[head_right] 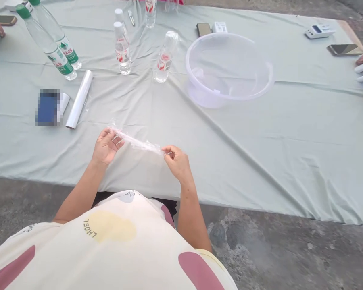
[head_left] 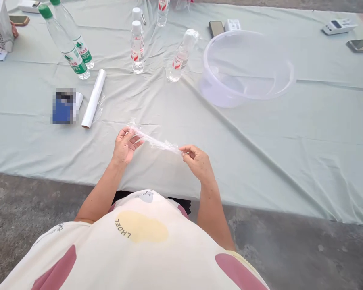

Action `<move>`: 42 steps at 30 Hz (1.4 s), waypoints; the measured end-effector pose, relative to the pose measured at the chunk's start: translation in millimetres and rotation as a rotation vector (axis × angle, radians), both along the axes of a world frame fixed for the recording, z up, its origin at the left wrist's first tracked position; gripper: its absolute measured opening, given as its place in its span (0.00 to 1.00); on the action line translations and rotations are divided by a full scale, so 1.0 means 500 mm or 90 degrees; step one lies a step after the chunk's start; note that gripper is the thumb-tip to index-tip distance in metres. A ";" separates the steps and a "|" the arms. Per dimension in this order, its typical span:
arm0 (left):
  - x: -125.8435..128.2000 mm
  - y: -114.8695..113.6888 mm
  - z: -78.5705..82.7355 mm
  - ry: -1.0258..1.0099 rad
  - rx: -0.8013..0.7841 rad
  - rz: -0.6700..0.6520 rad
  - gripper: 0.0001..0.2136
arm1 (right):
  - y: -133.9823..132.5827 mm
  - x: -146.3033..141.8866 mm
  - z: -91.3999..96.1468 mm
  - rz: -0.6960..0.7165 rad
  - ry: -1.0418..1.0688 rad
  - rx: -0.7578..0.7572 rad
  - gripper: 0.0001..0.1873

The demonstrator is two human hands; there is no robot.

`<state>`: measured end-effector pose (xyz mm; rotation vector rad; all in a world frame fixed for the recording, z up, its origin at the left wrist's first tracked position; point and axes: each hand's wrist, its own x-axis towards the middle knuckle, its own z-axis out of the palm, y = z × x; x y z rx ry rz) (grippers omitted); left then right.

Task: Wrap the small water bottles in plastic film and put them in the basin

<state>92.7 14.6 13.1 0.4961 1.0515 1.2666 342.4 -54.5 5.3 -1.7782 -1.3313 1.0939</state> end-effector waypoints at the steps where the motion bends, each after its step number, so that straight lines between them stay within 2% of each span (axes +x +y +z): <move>1: -0.003 0.002 0.005 0.017 0.017 0.023 0.15 | -0.003 0.006 0.002 0.035 0.005 -0.024 0.11; 3: -0.007 0.007 0.016 0.074 0.053 0.074 0.15 | -0.005 0.019 0.002 0.093 -0.007 -0.056 0.09; 4: -0.007 0.009 0.022 0.109 0.069 0.095 0.14 | -0.005 0.025 0.001 0.092 -0.028 -0.056 0.08; 7: 0.006 0.010 0.032 0.206 0.105 0.112 0.14 | -0.004 0.022 0.007 -0.010 -0.068 0.021 0.08; 9: 0.025 0.008 0.031 0.244 0.119 0.098 0.13 | -0.005 -0.007 0.018 -0.019 -0.013 0.086 0.12; 13: 0.067 0.006 0.020 0.281 0.135 0.078 0.10 | -0.013 -0.104 0.024 0.148 0.111 0.109 0.28; 15: 0.076 0.005 0.018 0.268 0.132 0.054 0.10 | -0.014 -0.142 0.007 0.155 0.155 0.085 0.22; 17: 0.074 0.002 0.018 0.229 0.110 0.016 0.10 | -0.011 -0.157 -0.016 0.091 0.228 0.063 0.12; 19: 0.068 -0.006 0.014 0.212 0.065 -0.035 0.14 | -0.005 -0.154 -0.036 0.014 0.312 0.047 0.13; 21: 0.066 -0.018 0.005 0.224 0.004 -0.135 0.16 | 0.002 -0.143 -0.046 -0.033 0.360 0.041 0.15; 23: 0.070 -0.030 -0.008 0.219 -0.032 -0.279 0.18 | 0.006 -0.133 -0.050 -0.051 0.343 0.052 0.15; 25: 0.079 -0.039 -0.022 0.192 -0.036 -0.358 0.18 | 0.008 -0.125 -0.051 -0.070 0.271 0.083 0.13; 27: 0.083 -0.039 -0.032 0.186 -0.035 -0.332 0.19 | 0.007 -0.114 -0.054 -0.110 0.209 0.111 0.12; 30: 0.069 -0.026 -0.038 0.217 -0.052 -0.261 0.18 | 0.004 -0.083 -0.064 -0.197 0.199 0.112 0.13; 34: 0.027 -0.002 -0.045 0.259 -0.048 -0.249 0.13 | -0.001 -0.025 -0.082 -0.293 0.214 0.087 0.15; 37: 0.002 0.013 -0.051 0.265 -0.060 -0.225 0.11 | -0.011 0.009 -0.092 -0.329 0.204 0.068 0.15; 42: -0.026 0.032 -0.045 0.279 -0.089 -0.134 0.11 | -0.040 0.051 -0.100 -0.362 0.150 0.028 0.16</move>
